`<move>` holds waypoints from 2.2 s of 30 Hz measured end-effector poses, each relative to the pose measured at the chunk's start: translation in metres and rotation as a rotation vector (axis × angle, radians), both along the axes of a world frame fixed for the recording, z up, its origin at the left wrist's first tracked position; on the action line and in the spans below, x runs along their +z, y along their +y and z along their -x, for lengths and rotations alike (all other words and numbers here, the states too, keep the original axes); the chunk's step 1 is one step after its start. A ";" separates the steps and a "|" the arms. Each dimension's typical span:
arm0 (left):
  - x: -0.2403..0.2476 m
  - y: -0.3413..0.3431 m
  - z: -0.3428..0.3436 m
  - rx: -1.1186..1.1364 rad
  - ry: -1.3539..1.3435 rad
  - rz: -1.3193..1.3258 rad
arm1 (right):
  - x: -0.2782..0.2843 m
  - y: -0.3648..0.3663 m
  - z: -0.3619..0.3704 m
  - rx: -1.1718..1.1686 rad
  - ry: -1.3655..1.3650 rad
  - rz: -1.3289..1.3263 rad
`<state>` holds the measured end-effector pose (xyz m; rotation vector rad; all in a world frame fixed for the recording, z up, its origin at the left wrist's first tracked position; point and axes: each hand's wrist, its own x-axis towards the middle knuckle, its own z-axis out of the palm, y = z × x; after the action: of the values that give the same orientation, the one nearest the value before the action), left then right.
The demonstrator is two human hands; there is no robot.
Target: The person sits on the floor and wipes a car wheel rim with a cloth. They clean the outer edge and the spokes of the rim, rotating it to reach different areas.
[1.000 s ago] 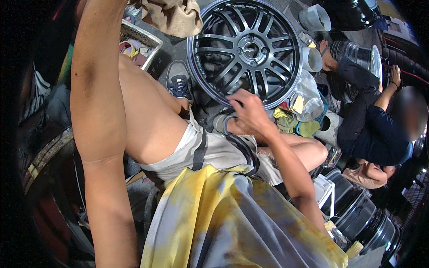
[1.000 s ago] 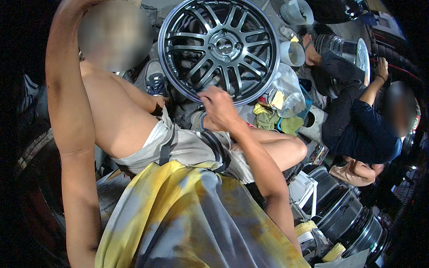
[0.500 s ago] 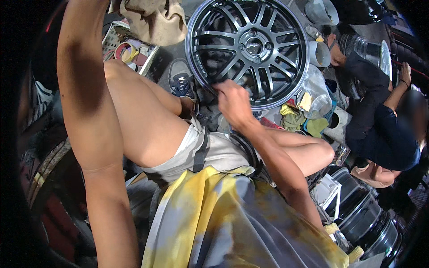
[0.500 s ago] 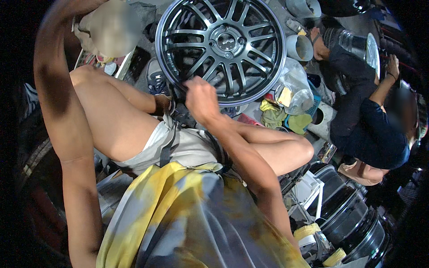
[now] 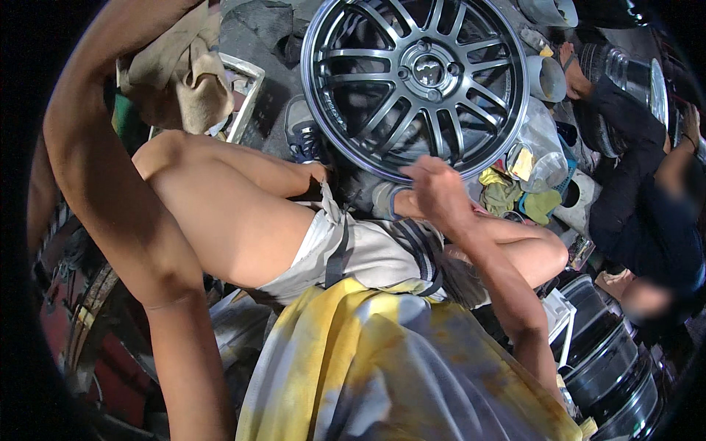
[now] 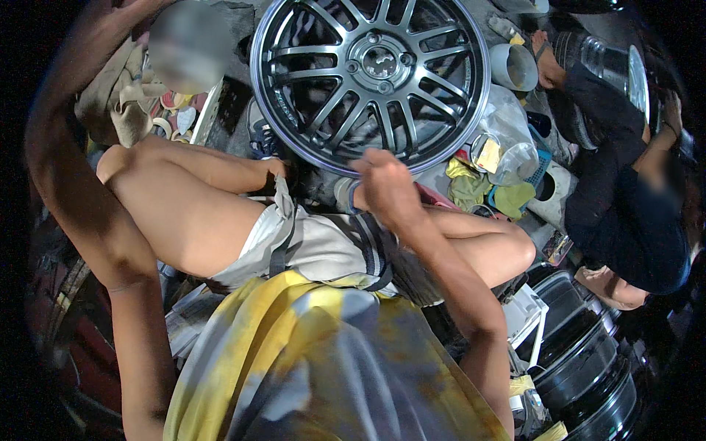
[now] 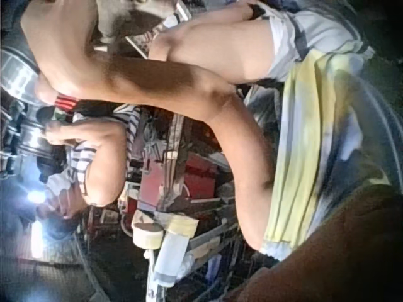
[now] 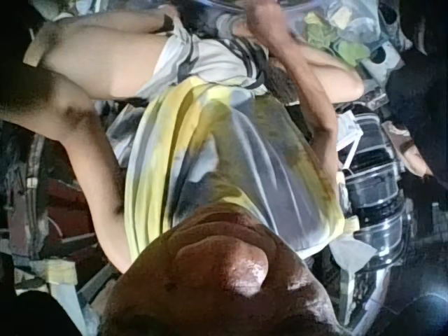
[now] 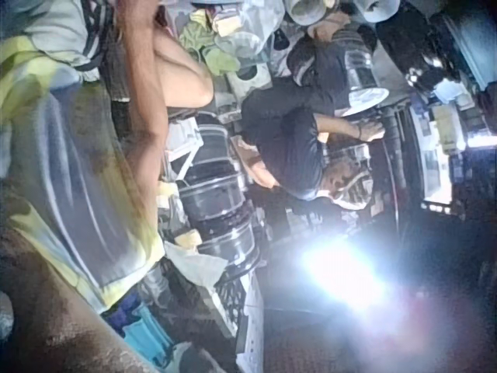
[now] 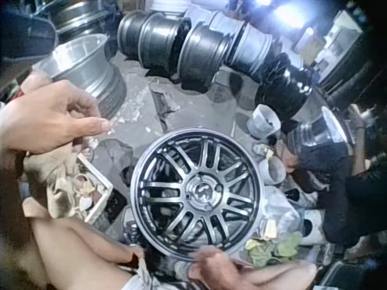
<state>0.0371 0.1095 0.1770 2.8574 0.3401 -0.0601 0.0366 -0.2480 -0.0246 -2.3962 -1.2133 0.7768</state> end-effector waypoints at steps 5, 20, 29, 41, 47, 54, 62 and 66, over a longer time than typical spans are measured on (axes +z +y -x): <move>0.001 -0.005 -0.006 -0.007 -0.004 0.001 | -0.027 0.109 0.024 -0.212 0.053 -0.197; -0.023 0.020 -0.022 -0.117 0.173 0.210 | 0.017 0.138 -0.080 -0.806 1.177 -0.809; -0.044 -0.013 -0.044 -0.362 -0.063 0.590 | 0.099 0.126 -0.071 -0.794 0.855 -1.146; -0.017 -0.025 -0.038 0.074 -0.828 0.720 | 0.085 0.127 -0.065 -0.582 0.245 -0.928; 0.010 0.000 -0.020 0.281 -0.840 0.706 | -0.002 0.193 -0.147 -1.058 0.717 -0.752; 0.013 0.000 -0.015 0.208 -0.815 0.734 | -0.063 0.273 -0.107 -0.613 -0.259 -0.514; 0.012 0.008 0.001 0.019 -0.846 0.736 | -0.032 0.134 0.048 -0.212 -0.190 -0.319; 0.011 0.010 0.003 0.115 -0.810 0.731 | 0.002 -0.005 0.035 -0.045 -0.066 -0.124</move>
<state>0.0344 0.1190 0.1882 1.9238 0.2320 0.7922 0.0017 -0.2526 -0.0229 -2.3563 -1.1922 0.5954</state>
